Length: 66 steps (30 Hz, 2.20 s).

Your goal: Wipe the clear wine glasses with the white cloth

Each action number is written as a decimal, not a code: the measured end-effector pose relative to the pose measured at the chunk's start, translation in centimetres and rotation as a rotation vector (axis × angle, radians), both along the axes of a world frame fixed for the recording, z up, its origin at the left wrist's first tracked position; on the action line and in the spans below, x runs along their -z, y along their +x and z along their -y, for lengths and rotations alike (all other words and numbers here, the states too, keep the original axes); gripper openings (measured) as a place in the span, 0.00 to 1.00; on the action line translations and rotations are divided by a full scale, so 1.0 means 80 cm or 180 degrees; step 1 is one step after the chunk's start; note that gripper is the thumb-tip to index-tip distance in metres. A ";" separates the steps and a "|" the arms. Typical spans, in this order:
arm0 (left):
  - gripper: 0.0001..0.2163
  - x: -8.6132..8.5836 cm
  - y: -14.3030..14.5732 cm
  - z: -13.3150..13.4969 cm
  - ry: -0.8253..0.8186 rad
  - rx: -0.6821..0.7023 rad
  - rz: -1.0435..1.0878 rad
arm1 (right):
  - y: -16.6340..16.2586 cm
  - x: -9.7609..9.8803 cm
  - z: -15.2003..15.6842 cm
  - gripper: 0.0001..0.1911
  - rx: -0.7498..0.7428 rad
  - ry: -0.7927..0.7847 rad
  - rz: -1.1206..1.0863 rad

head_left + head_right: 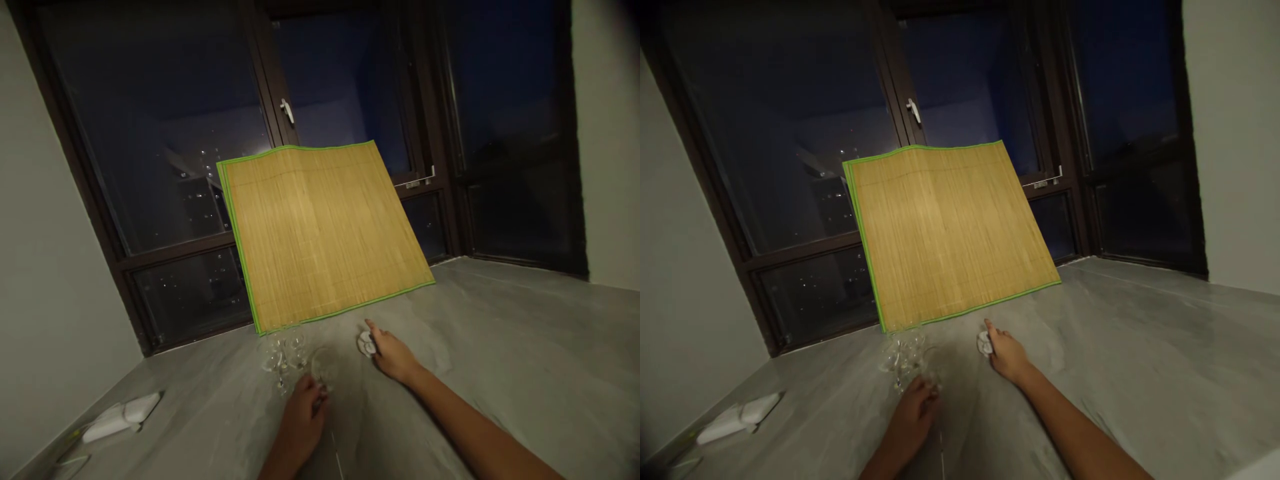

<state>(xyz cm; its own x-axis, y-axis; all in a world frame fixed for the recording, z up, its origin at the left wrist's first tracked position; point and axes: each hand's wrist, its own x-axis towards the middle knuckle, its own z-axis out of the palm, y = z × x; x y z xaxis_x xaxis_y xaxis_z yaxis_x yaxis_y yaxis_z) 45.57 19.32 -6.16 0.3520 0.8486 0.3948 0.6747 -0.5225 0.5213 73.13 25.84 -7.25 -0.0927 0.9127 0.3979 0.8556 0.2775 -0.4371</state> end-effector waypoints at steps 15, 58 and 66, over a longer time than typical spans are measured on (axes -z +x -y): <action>0.16 -0.008 0.070 -0.022 -0.0107 -0.1004 -0.0026 | -0.059 -0.035 0.048 0.39 -0.0889 0.1007 -0.1970; 0.17 -0.010 0.056 -0.014 0.0193 -0.0774 -0.0669 | -0.023 -0.035 0.033 0.31 -0.0828 0.0744 -0.1176; 0.18 -0.007 0.042 -0.016 0.0153 -0.0934 -0.0892 | -0.019 -0.035 0.039 0.45 -0.1933 -0.0194 -0.1642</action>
